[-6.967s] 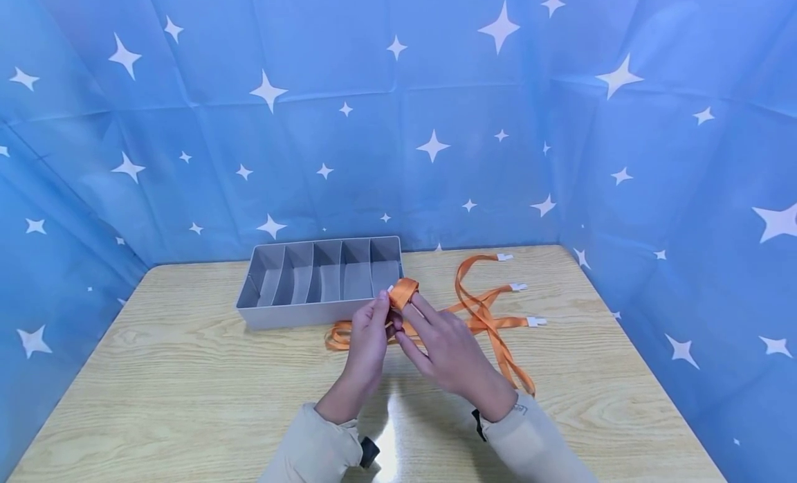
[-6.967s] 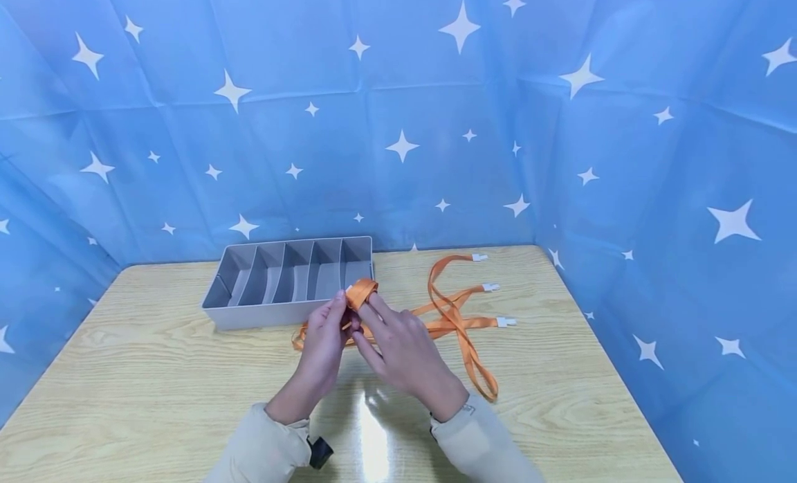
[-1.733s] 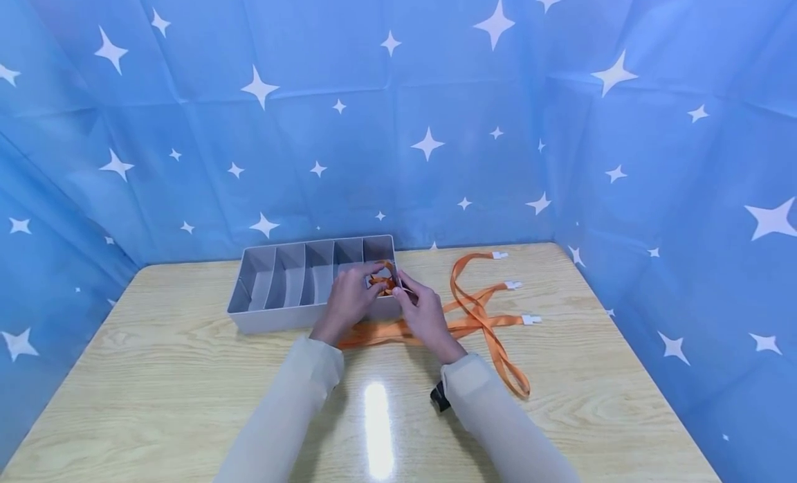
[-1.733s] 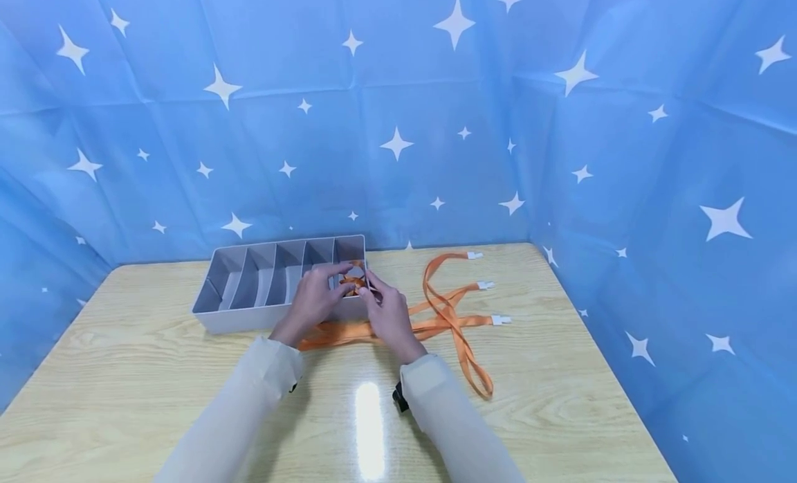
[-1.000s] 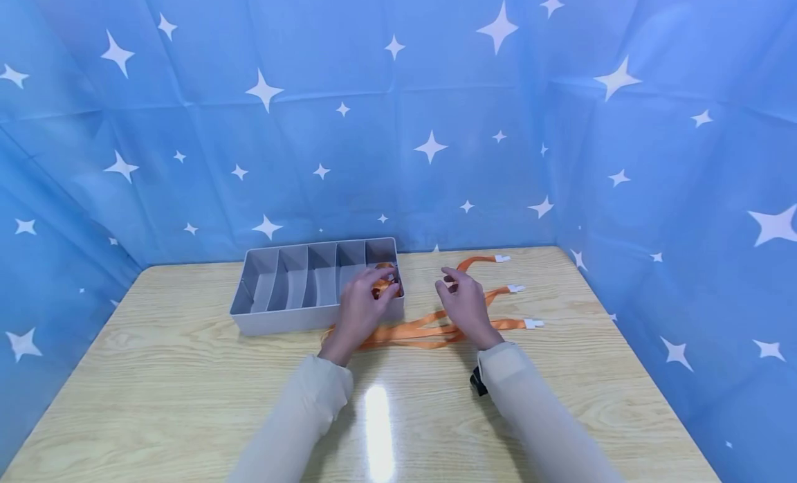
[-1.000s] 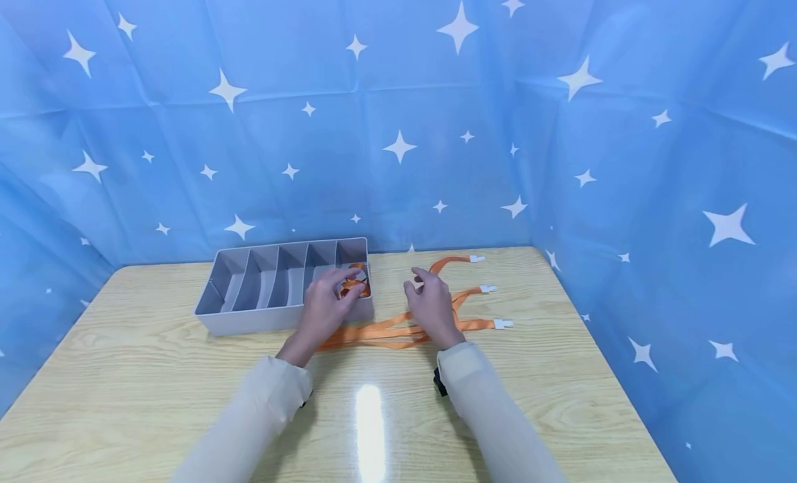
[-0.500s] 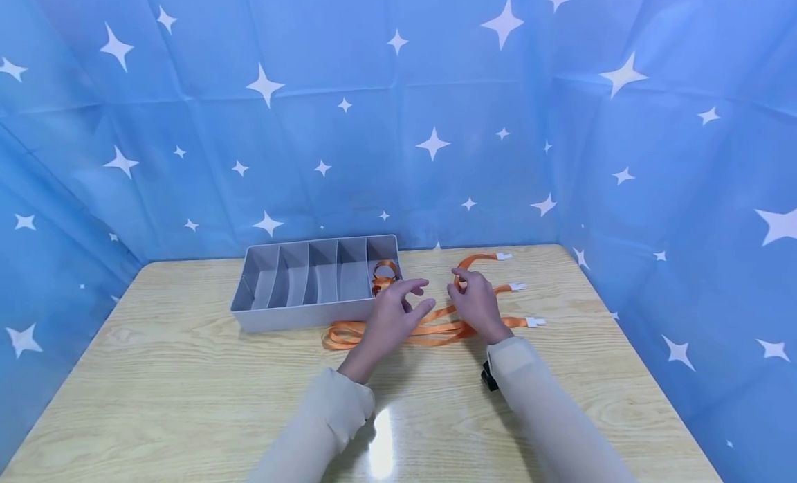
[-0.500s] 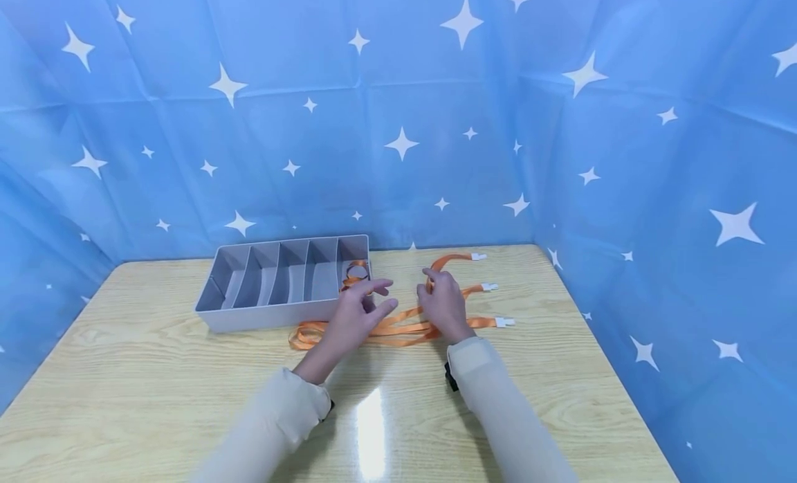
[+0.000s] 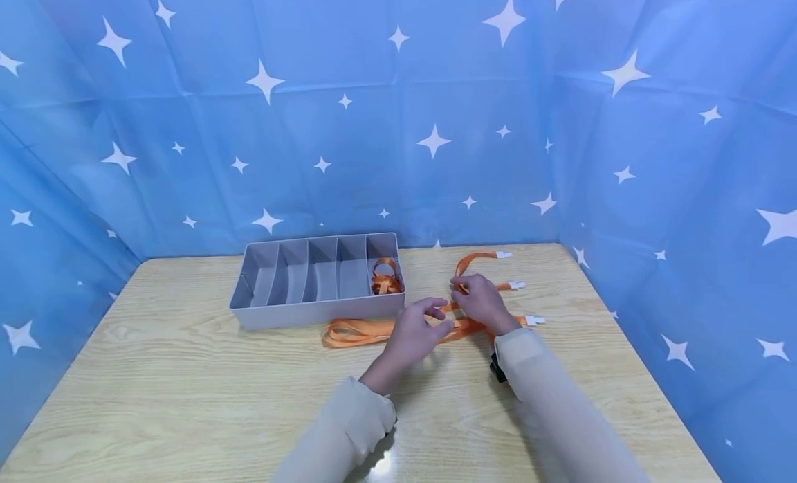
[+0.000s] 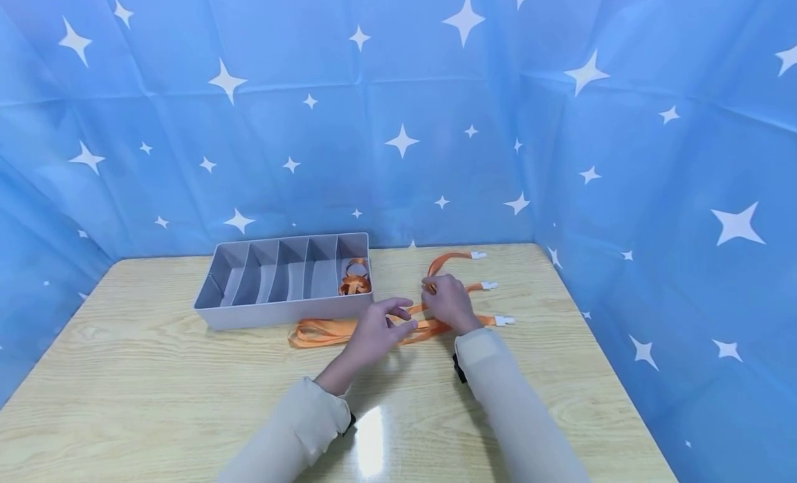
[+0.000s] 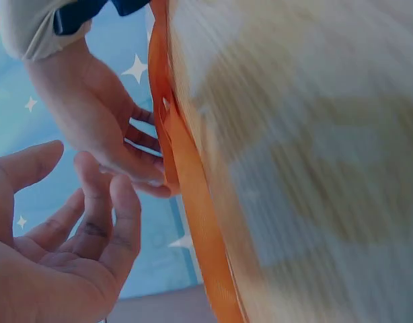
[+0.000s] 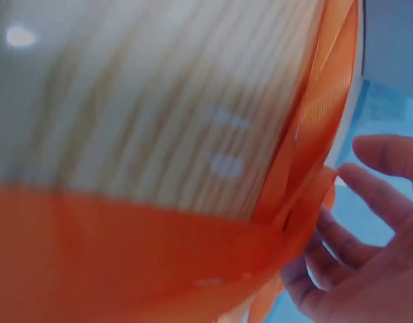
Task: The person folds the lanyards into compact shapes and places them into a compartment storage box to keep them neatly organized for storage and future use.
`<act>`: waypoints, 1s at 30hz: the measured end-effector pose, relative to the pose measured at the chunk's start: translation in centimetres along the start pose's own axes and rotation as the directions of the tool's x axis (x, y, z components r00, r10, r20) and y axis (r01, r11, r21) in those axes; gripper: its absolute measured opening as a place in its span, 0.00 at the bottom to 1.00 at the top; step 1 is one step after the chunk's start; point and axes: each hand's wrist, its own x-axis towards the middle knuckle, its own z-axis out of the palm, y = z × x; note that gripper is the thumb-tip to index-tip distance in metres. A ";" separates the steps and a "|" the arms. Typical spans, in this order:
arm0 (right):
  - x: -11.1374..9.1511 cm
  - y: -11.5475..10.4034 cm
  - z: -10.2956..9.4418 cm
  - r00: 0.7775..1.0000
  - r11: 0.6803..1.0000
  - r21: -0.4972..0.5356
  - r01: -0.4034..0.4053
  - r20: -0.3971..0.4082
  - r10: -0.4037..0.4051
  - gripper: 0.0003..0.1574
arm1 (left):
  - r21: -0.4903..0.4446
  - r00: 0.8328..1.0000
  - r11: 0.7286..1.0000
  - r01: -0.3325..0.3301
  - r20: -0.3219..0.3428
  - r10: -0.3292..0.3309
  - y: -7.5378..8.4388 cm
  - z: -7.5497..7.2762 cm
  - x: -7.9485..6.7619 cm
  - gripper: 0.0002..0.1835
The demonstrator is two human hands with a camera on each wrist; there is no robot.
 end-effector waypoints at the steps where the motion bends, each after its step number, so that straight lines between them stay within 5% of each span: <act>1: 0.0 0.0 -0.1 1.000 1.000 -0.004 0.003 0.012 -0.002 0.23 | -0.005 1.000 1.000 0.006 0.010 -0.006 -0.1 0.3 0.0 0.20; 10: 0.4 0.0 -0.6 0.995 0.997 -0.015 0.076 0.064 -0.074 0.15 | -0.040 0.993 0.999 0.005 0.122 0.000 -0.7 2.1 0.5 0.16; 20: 0.2 0.1 -0.7 0.992 0.986 -0.114 0.123 0.034 -0.120 0.23 | -0.095 0.985 0.994 0.049 0.172 -0.032 -1.2 3.3 1.0 0.15; 24: 0.1 0.0 -0.9 0.996 0.997 0.010 0.073 0.055 -0.074 0.28 | -0.093 0.983 0.994 0.055 0.180 -0.037 -1.2 3.7 1.2 0.16; 30: -0.2 -0.1 -1.3 0.993 0.984 0.170 -0.055 0.113 0.036 0.20 | -0.109 0.982 0.990 0.087 0.174 -0.067 -1.0 4.0 1.5 0.17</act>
